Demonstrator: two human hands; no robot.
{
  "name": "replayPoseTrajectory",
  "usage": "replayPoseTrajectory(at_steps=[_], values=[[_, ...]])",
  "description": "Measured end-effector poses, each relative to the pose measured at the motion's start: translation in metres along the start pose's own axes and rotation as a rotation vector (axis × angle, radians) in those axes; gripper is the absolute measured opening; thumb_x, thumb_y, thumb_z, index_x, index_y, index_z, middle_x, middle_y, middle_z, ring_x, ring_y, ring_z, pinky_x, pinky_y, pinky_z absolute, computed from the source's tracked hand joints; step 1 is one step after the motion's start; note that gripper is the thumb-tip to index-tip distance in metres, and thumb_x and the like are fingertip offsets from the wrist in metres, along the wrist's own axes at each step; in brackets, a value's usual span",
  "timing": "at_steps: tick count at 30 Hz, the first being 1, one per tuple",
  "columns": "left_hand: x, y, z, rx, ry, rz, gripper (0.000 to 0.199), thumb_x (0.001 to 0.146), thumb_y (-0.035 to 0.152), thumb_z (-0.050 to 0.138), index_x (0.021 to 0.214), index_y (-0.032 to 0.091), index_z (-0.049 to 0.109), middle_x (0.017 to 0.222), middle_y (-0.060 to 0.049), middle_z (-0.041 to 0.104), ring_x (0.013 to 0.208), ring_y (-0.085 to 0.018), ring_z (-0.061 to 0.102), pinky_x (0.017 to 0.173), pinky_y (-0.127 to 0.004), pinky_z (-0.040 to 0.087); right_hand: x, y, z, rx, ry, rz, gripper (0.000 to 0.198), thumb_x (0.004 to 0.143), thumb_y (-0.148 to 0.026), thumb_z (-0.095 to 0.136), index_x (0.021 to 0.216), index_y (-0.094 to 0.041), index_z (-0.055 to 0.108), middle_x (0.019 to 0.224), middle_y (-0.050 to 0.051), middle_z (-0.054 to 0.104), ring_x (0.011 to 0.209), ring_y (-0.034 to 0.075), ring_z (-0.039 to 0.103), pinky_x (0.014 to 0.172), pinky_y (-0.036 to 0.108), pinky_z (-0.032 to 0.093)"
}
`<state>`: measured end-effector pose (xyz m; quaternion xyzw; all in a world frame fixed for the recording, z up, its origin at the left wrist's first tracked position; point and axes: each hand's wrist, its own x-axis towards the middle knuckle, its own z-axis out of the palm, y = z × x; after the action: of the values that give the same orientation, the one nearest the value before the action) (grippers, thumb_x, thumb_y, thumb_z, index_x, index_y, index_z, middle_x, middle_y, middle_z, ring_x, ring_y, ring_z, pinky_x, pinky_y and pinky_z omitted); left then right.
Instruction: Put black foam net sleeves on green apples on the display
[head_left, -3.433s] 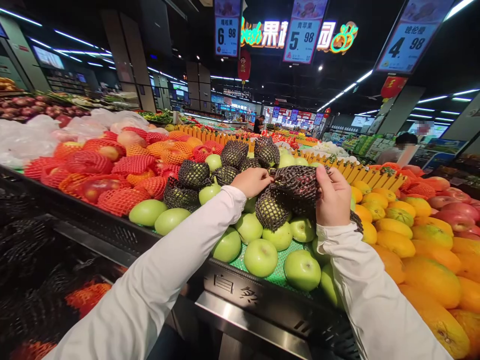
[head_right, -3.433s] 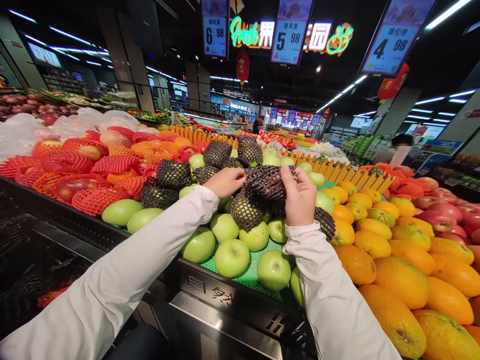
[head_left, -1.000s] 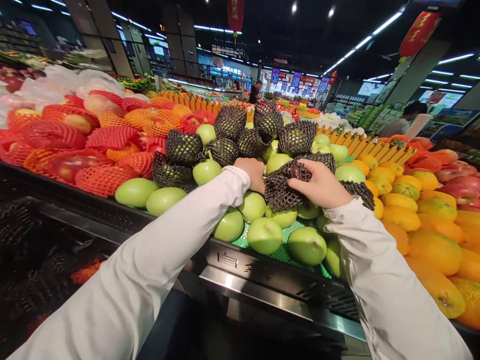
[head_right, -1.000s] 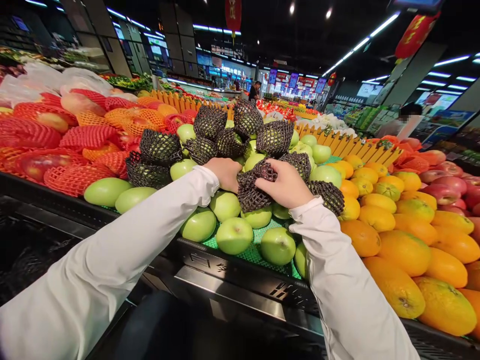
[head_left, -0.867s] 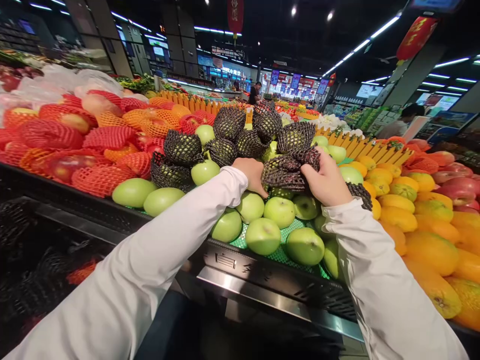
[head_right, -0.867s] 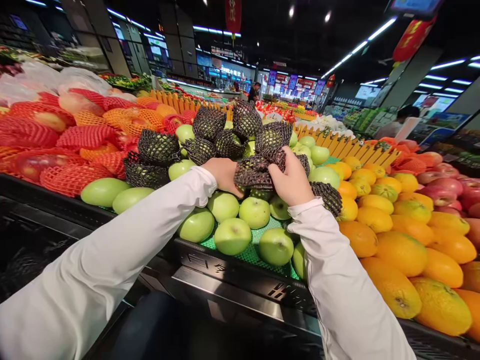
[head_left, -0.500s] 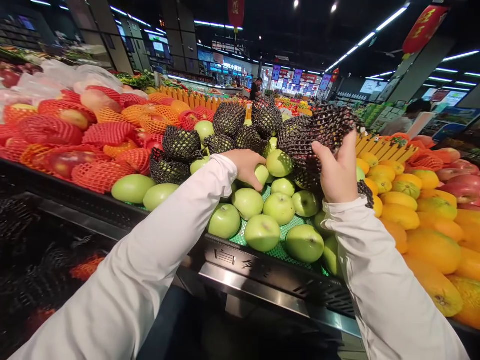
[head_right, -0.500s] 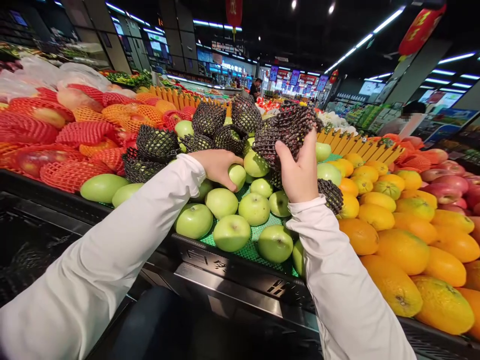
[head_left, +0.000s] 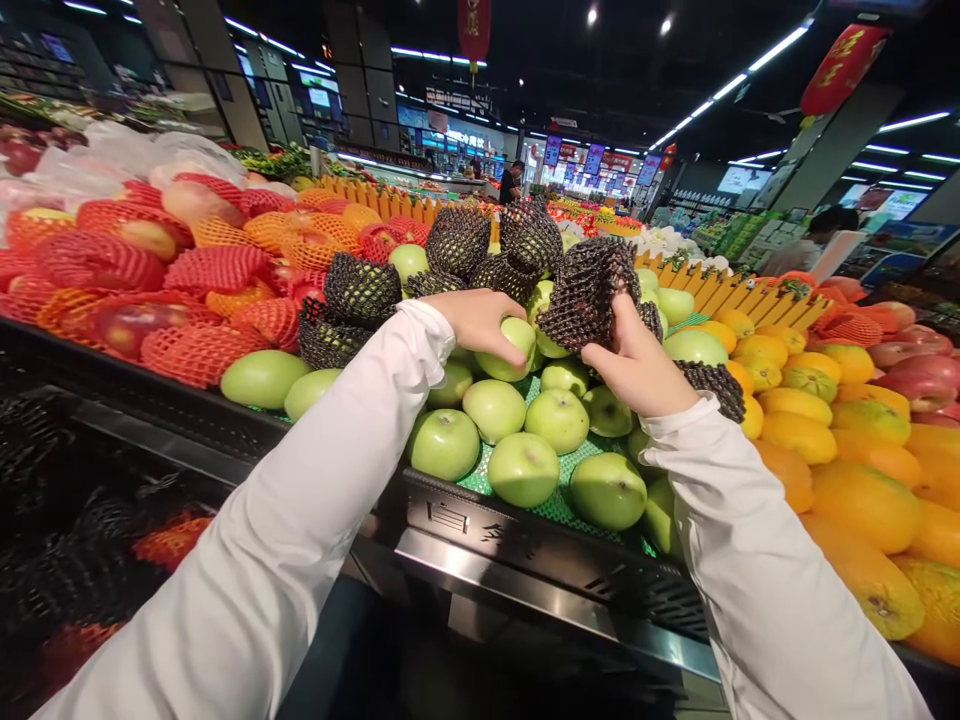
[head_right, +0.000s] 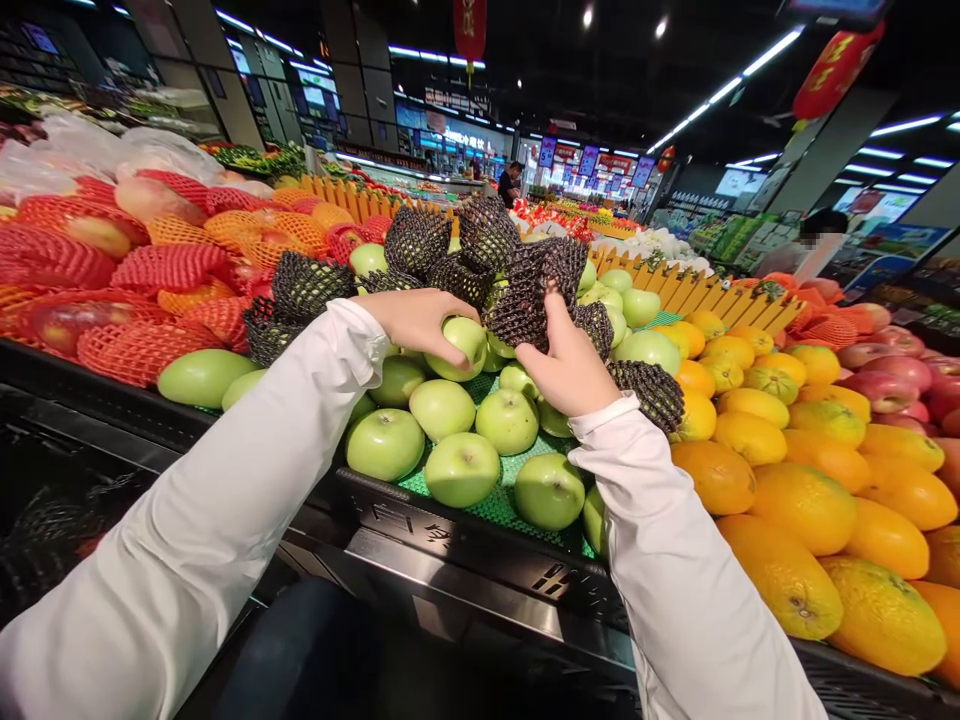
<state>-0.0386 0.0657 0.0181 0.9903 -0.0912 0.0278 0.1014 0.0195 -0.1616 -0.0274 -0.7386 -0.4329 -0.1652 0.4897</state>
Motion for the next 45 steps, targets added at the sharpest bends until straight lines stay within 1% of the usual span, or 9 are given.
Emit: replayPoseTrajectory(at_steps=[4, 11, 18, 22, 26, 32, 39, 42, 45], values=[[-0.003, 0.003, -0.004, -0.133, -0.029, 0.036, 0.064, 0.068, 0.069, 0.059, 0.102, 0.017, 0.073, 0.099, -0.005, 0.072, 0.088, -0.021, 0.061, 0.081, -0.027, 0.045, -0.001, -0.003, -0.004, -0.065, -0.101, -0.02, 0.077, 0.079, -0.024, 0.062, 0.152, -0.016, 0.039, 0.132, 0.009, 0.061, 0.146, 0.03, 0.039, 0.125, 0.044, 0.032], [-0.007, -0.002, -0.011, -0.257, 0.04, 0.106, 0.065, 0.071, 0.066, 0.052, 0.104, 0.013, 0.071, 0.108, -0.006, 0.07, 0.101, -0.024, 0.059, 0.091, -0.03, 0.045, 0.001, 0.001, -0.002, -0.07, -0.087, -0.072, 0.076, 0.08, -0.027, 0.066, 0.151, -0.017, 0.041, 0.138, 0.009, 0.059, 0.143, 0.033, 0.044, 0.123, 0.047, 0.037], [-0.009, -0.008, -0.014, -0.408, 0.11, 0.251, 0.052, 0.074, 0.06, 0.054, 0.09, 0.012, 0.068, 0.097, -0.007, 0.067, 0.093, -0.022, 0.059, 0.088, -0.031, 0.045, 0.001, -0.004, -0.003, -0.04, -0.087, -0.107, 0.077, 0.079, -0.032, 0.073, 0.149, -0.017, 0.045, 0.147, 0.01, 0.053, 0.143, 0.034, 0.044, 0.124, 0.047, 0.035], [-0.003, -0.008, -0.009, -0.564, 0.193, 0.385, 0.049, 0.075, 0.059, 0.049, 0.084, 0.014, 0.066, 0.092, -0.007, 0.066, 0.09, -0.022, 0.058, 0.087, -0.034, 0.045, 0.001, -0.011, -0.004, -0.005, -0.226, -0.118, 0.079, 0.081, -0.036, 0.072, 0.151, -0.016, 0.042, 0.154, 0.01, 0.048, 0.148, 0.03, 0.039, 0.128, 0.045, 0.027], [-0.001, -0.007, -0.007, -0.592, 0.168, 0.416, 0.048, 0.074, 0.059, 0.051, 0.078, 0.013, 0.065, 0.085, -0.007, 0.065, 0.083, -0.021, 0.056, 0.081, -0.034, 0.045, 0.001, -0.014, -0.003, -0.005, -0.335, -0.102, 0.085, 0.078, -0.036, 0.073, 0.152, -0.013, 0.037, 0.161, 0.013, 0.037, 0.152, 0.029, 0.032, 0.131, 0.044, 0.018], [0.002, -0.003, -0.001, -0.79, 0.257, 0.404, 0.048, 0.073, 0.061, 0.056, 0.08, 0.014, 0.064, 0.082, -0.006, 0.065, 0.082, -0.02, 0.06, 0.079, -0.032, 0.047, -0.001, -0.02, -0.002, 0.214, -0.281, -0.007, 0.085, 0.075, -0.027, 0.065, 0.154, -0.021, 0.033, 0.165, 0.004, 0.031, 0.155, 0.024, 0.025, 0.132, 0.042, 0.016], [0.024, 0.011, 0.018, -1.301, 0.705, 0.215, 0.066, 0.084, 0.081, 0.038, 0.103, 0.02, 0.057, 0.076, -0.003, 0.057, 0.08, -0.02, 0.068, 0.065, -0.027, 0.048, -0.001, -0.029, -0.005, 0.315, -0.048, -0.033, 0.084, 0.076, -0.037, 0.065, 0.153, -0.027, 0.034, 0.149, 0.004, 0.053, 0.142, 0.028, 0.048, 0.123, 0.044, 0.037], [0.025, 0.016, 0.016, -1.396, 0.724, 0.196, 0.077, 0.084, 0.087, 0.031, 0.118, 0.022, 0.055, 0.083, -0.005, 0.062, 0.086, -0.022, 0.071, 0.062, -0.026, 0.048, 0.0, -0.032, -0.006, 0.301, -0.001, -0.051, 0.087, 0.077, -0.046, 0.067, 0.155, -0.03, 0.031, 0.151, 0.003, 0.051, 0.143, 0.029, 0.046, 0.125, 0.045, 0.035], [0.021, 0.02, 0.011, -1.437, 0.682, 0.203, 0.079, 0.087, 0.085, 0.028, 0.125, 0.021, 0.054, 0.091, -0.009, 0.066, 0.09, -0.023, 0.071, 0.061, -0.025, 0.047, 0.0, -0.035, -0.006, 0.339, -0.046, -0.115, 0.092, 0.078, -0.05, 0.071, 0.157, -0.032, 0.027, 0.16, 0.001, 0.04, 0.152, 0.026, 0.033, 0.129, 0.041, 0.027]])
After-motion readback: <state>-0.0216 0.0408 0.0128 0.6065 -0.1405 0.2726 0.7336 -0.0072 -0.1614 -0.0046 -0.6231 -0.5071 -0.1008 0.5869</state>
